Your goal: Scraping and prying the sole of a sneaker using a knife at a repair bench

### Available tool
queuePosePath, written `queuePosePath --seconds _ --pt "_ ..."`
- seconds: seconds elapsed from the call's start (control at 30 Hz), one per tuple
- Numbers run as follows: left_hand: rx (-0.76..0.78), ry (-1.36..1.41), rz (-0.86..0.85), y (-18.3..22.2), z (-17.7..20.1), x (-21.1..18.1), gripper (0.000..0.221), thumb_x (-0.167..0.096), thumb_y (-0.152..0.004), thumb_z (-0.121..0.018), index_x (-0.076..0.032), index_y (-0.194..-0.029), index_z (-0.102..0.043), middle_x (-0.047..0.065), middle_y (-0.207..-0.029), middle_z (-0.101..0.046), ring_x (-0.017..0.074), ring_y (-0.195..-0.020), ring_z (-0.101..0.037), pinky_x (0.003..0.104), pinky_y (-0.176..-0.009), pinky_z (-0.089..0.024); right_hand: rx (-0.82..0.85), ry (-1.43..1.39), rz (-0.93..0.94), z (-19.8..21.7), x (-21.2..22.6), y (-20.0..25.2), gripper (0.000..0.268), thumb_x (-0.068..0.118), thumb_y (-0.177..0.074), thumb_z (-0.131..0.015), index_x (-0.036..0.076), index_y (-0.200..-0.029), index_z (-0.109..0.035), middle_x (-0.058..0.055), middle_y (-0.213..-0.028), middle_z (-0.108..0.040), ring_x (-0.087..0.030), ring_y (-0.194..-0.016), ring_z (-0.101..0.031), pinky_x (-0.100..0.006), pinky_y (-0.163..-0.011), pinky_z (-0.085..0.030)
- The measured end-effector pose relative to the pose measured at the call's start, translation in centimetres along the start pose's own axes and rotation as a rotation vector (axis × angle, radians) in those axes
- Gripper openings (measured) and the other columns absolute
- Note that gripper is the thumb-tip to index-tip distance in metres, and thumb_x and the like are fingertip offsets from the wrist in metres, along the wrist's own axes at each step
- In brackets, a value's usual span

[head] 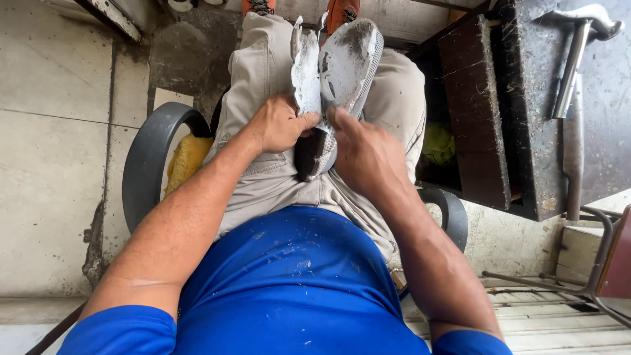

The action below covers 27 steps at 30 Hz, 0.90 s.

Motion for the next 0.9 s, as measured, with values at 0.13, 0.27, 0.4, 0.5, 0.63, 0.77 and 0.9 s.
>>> queuePosePath --seconds 0.13,0.27,0.4,0.5,0.63,0.77,0.9 --pt "0.021 0.002 -0.031 -0.2 -0.2 0.6 0.027 -0.034 -0.093 -0.075 -0.008 -0.092 -0.08 0.011 -0.081 -0.078 0.0268 -0.085 -0.077 0.043 -0.08 -0.059 0.108 0.135 -0.032 1.0 -0.1 3.9 0.028 0.039 -0.1 -0.044 0.036 -0.121 -0.061 -0.013 -0.087 -0.07 -0.047 -0.082 -0.072 -0.064 -0.076 -0.055" --pt "0.005 -0.008 -0.045 0.0 -0.6 1.1 0.028 -0.033 -0.094 -0.073 -0.007 -0.085 -0.079 0.011 -0.077 -0.077 0.0272 -0.079 -0.076 0.044 -0.078 -0.059 0.106 0.119 -0.047 1.2 -2.1 4.4 0.03 0.038 -0.097 -0.047 0.034 -0.121 -0.065 -0.012 -0.094 -0.073 -0.047 -0.084 -0.072 -0.062 -0.075 -0.057" --pt "0.006 -0.09 -0.087 -0.2 -0.4 0.3 0.043 -0.043 -0.096 -0.069 -0.006 -0.077 -0.079 0.017 -0.076 -0.076 0.0381 -0.078 -0.075 0.048 -0.073 -0.056 -0.219 0.005 0.049 -0.5 -1.6 1.2 0.031 0.029 -0.099 -0.053 0.025 -0.128 -0.064 -0.017 -0.09 -0.069 -0.049 -0.08 -0.069 -0.065 -0.067 -0.055" --pt "-0.001 -0.071 -0.073 0.4 -0.4 0.0 0.043 -0.042 -0.096 -0.069 -0.006 -0.075 -0.079 0.016 -0.074 -0.075 0.0377 -0.078 -0.075 0.046 -0.073 -0.057 -0.267 0.052 0.031 -1.5 -0.7 -0.7 0.035 0.029 -0.1 -0.048 0.025 -0.133 -0.061 -0.014 -0.085 -0.066 -0.046 -0.072 -0.069 -0.062 -0.066 -0.056" --pt "0.02 -0.089 -0.055 0.3 -0.6 1.1 0.045 -0.046 -0.097 -0.067 -0.007 -0.077 -0.078 0.014 -0.074 -0.075 0.036 -0.078 -0.075 0.047 -0.074 -0.057 -0.178 0.074 0.044 -1.1 -0.4 0.5 0.037 0.031 -0.102 -0.048 0.025 -0.137 -0.057 -0.014 -0.085 -0.066 -0.047 -0.074 -0.069 -0.064 -0.065 -0.054" --pt "-0.017 0.016 -0.242 0.4 -0.4 -0.3 0.031 -0.03 -0.098 -0.071 -0.004 -0.083 -0.075 0.014 -0.081 -0.076 0.0313 -0.08 -0.075 0.045 -0.079 -0.059 0.142 0.088 -0.049 1.2 -0.2 3.4 0.028 0.038 -0.099 -0.047 0.036 -0.123 -0.061 -0.012 -0.088 -0.07 -0.045 -0.084 -0.072 -0.061 -0.073 -0.055" --pt "-0.06 -0.02 -0.379 2.4 0.0 -3.2 0.034 -0.027 -0.097 -0.071 0.004 -0.084 -0.07 0.027 -0.088 -0.072 0.045 -0.088 -0.071 0.055 -0.079 -0.055 0.015 -0.347 -0.084 3.2 -4.8 4.8 0.034 0.03 -0.084 -0.075 0.018 -0.116 -0.074 -0.019 -0.071 -0.072 -0.042 -0.071 -0.071 -0.056 -0.064 -0.053"
Point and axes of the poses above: each hand's wrist, its own y-axis away from the middle knuckle, its own z-axis out of the back of the hand, x = y × z, the point moved 3 cm from there along -y, towards the middle knuckle
